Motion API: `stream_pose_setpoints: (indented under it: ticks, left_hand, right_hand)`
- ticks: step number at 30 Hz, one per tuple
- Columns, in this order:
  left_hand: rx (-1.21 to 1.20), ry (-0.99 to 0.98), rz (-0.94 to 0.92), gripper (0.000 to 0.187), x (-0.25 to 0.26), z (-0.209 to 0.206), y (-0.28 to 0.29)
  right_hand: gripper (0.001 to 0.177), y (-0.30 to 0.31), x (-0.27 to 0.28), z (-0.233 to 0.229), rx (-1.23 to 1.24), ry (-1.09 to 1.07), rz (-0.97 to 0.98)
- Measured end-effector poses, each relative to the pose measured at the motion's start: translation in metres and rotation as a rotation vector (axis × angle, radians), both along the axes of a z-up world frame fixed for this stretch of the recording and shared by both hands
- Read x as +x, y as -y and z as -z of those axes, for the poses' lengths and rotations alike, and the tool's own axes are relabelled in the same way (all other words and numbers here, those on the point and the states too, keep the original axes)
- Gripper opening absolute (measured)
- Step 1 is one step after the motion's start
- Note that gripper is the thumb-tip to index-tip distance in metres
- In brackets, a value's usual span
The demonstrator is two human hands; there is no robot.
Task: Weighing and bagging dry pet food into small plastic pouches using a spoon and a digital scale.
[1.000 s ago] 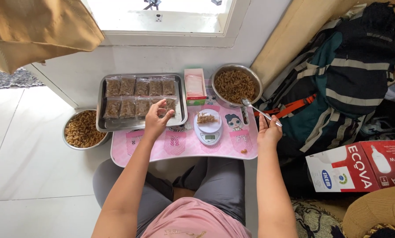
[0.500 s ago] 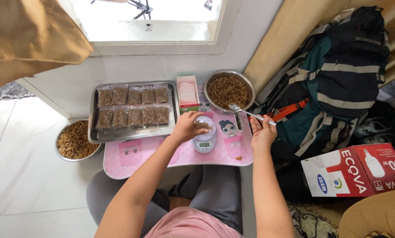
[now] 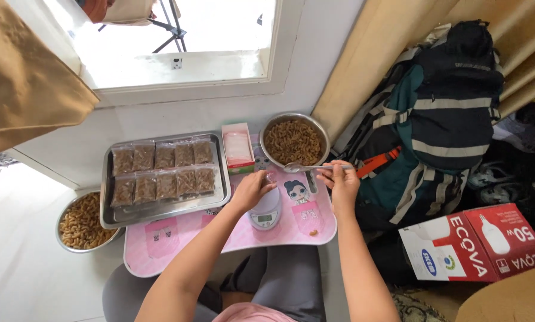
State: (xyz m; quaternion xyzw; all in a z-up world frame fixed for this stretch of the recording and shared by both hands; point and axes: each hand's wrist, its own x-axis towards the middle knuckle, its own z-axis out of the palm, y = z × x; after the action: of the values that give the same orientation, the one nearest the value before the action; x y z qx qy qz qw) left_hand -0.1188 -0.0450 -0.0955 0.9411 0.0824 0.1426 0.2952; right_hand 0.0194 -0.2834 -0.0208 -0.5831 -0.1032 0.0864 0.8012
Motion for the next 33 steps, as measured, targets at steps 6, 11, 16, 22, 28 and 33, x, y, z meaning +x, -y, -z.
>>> stream_pose_setpoints:
  ticks: [6, 11, 16, 22, 28, 33]
  left_hand:
    - [-0.168, 0.052, -0.02, 0.059, 0.032, 0.006, -0.01]
    - [-0.216, 0.151, 0.064, 0.055, 0.051, -0.044, -0.02]
    - [-0.176, 0.186, 0.084, 0.054, 0.075, -0.065, -0.029]
    - [-0.105, 0.204, 0.107, 0.052, 0.095, -0.071, -0.036]
    - [-0.114, 0.215, 0.109, 0.054, 0.106, -0.072, -0.04]
    - [-0.154, 0.207, 0.107, 0.052, 0.105, -0.072, -0.042]
  right_hand:
    - [0.02, -0.032, -0.008, -0.029, -0.051, 0.208, -0.168]
    - [0.019, -0.047, 0.001, -0.047, -0.031, 0.293, -0.186]
    - [0.021, -0.059, 0.024, -0.049, -0.091, 0.306, -0.207]
    - [0.023, -0.069, 0.046, -0.045, -0.123, 0.037, -0.09]
    - [0.027, -0.073, 0.061, -0.039, -0.094, -0.159, 0.028]
    - [0.03, -0.07, 0.072, -0.023, -0.023, -0.217, 0.065]
